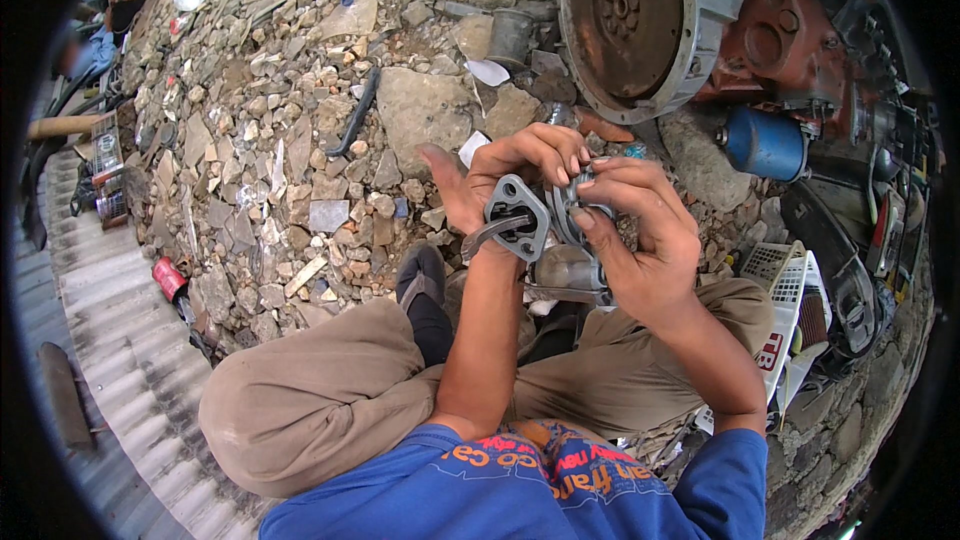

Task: The person sits on the ground and uses a screwdriver to repeatedly pry and adjust a metal mechanical component, likely a carburetor. They rotate the part to access different areas and continue the prying action throughout the clip.

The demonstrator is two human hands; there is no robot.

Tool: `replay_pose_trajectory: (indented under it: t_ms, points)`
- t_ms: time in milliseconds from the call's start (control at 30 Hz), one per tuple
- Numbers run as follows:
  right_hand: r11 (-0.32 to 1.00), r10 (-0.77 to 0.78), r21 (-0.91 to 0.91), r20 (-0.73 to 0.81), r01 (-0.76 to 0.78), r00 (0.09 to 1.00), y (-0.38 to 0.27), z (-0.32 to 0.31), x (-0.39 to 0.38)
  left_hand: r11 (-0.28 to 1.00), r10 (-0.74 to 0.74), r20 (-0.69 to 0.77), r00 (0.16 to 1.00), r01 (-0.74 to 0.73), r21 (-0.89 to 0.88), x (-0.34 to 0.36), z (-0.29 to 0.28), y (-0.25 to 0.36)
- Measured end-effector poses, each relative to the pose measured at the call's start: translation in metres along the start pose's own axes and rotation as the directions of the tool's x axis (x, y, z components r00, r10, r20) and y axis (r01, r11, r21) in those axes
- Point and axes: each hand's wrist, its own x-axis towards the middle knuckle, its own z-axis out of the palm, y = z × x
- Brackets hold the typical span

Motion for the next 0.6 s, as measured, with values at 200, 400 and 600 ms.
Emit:
replay_pose_trajectory:
  t_ms: [200,400,600]
  points:
    - [0.996,-0.024,-0.084,0.031,0.027,0.999,0.003,-0.004,0.003,0.997,-0.051,-0.145,0.988,0.042,-0.065,-0.002,0.012,-0.001]
    - [0.993,-0.035,-0.110,0.039,0.039,0.999,0.005,-0.005,0.002,0.997,-0.075,-0.190,0.979,0.069,-0.037,-0.002,0.016,0.000]
    - [0.994,-0.065,-0.081,0.109,0.074,0.992,0.005,-0.010,0.008,0.995,-0.054,-0.200,0.978,0.036,-0.094,-0.002,0.011,-0.002]
